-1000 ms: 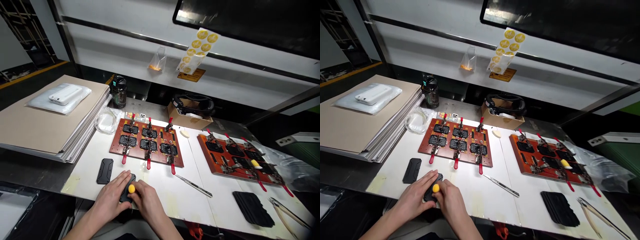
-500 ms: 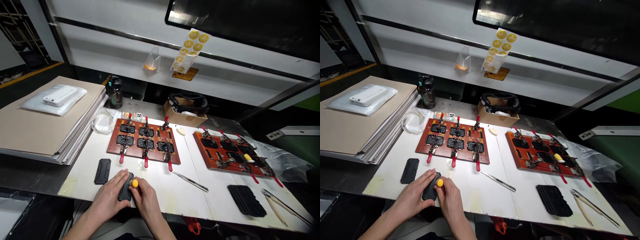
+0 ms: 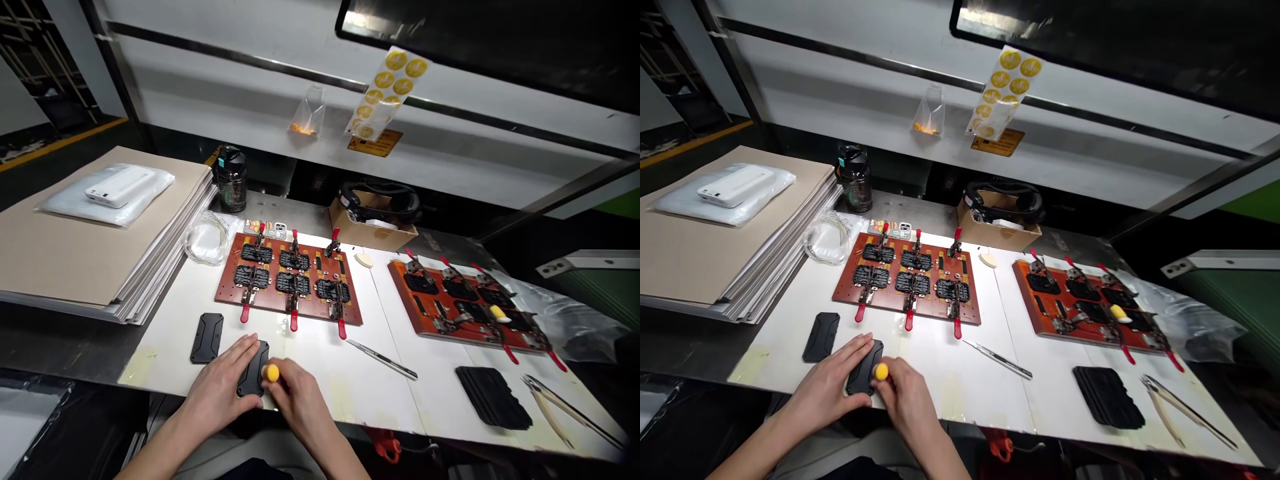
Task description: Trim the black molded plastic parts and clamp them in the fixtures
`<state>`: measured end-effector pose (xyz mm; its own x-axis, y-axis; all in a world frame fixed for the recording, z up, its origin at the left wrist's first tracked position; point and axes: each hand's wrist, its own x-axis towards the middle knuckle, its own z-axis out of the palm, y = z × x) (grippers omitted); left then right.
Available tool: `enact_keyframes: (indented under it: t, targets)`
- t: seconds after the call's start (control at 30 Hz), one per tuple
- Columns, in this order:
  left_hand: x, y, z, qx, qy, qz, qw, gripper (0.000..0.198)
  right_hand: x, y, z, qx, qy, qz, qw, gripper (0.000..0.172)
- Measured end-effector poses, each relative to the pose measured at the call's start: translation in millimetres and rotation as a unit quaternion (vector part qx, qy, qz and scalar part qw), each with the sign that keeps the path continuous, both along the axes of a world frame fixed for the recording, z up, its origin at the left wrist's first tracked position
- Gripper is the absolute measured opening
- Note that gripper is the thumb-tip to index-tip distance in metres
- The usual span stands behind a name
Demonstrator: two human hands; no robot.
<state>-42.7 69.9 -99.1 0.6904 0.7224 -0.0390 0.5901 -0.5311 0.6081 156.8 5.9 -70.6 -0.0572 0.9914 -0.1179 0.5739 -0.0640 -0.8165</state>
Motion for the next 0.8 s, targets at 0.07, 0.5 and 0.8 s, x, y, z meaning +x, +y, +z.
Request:
enact_keyframes:
  t: [0.07,0.5,0.8]
  targets:
    - [-1.0,-0.1,-1.2,0.004,0.003,-0.002,1.0,0.096,1.8,-6.4,7.9,-0.029,0.0,0.034,0.999,0.005]
    - [-1.0,-0.7,0.5,0.005,0.007,-0.004,1.0,0.094,-3.1,-6.3,20.0,-0.056,-0.074,0.052,0.994,0.009]
    - [-0.6,-1.6,5.6,-0.003,-0.003,0.008,1.0,0.098,-7.9,13.6,12.6,-0.023,-0.098,0.038,0.994,0.01]
